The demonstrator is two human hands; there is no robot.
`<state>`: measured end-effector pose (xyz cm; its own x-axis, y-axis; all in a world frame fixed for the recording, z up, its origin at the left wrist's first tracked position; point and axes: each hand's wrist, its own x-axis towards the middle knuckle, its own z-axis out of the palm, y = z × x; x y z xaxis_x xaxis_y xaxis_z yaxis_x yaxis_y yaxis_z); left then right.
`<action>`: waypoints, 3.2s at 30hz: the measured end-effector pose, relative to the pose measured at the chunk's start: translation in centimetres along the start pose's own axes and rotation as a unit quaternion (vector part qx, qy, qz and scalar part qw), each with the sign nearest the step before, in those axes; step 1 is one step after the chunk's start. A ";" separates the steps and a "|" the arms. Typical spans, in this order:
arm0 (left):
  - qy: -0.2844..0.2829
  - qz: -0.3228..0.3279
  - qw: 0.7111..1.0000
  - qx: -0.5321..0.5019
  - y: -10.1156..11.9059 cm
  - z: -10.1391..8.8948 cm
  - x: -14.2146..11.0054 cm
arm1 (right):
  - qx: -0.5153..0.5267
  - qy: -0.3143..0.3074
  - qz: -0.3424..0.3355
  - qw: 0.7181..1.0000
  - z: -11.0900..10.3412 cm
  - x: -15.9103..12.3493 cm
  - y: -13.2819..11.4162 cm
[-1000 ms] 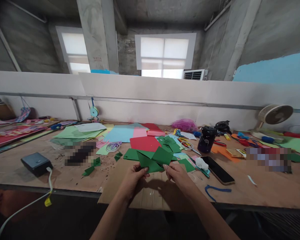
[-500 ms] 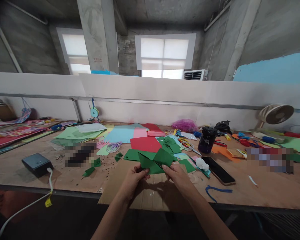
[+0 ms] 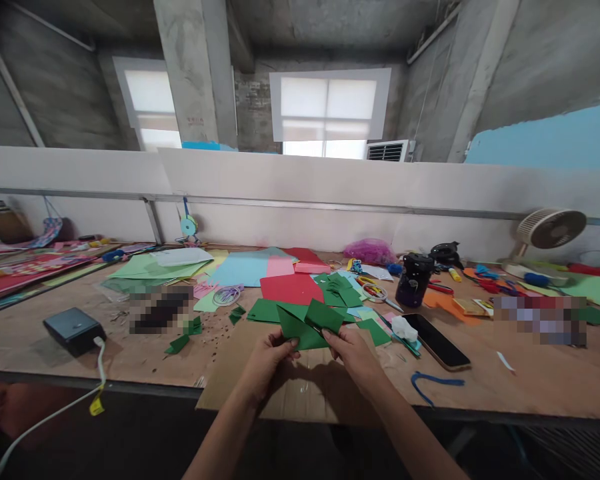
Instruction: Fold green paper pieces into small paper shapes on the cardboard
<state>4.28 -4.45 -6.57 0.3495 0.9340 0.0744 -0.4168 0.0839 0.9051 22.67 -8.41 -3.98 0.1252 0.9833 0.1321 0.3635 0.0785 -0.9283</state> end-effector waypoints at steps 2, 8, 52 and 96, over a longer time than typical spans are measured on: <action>0.005 0.005 1.000 0.007 -0.3 -0.3 0.2 | 0.014 -0.003 0.012 1.000 -0.1 0.2 -0.2; 0.045 0.023 0.999 0.001 -0.4 -0.5 0.5 | -0.168 0.054 -0.010 0.984 -2.5 2.2 1.3; 0.043 -0.024 0.999 0.024 -0.1 -0.8 0.3 | 0.155 0.012 -0.087 0.984 2.2 1.3 -0.1; -0.029 -0.030 0.996 0.081 0.3 -0.3 0.0 | 0.125 -0.011 -0.103 0.987 2.7 1.3 0.4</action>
<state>3.91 -4.32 -6.39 0.4189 0.9073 0.0372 -0.2542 0.0779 0.9640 20.48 -6.65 -5.12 0.0522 0.9456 0.3212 0.1405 0.3115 -0.9398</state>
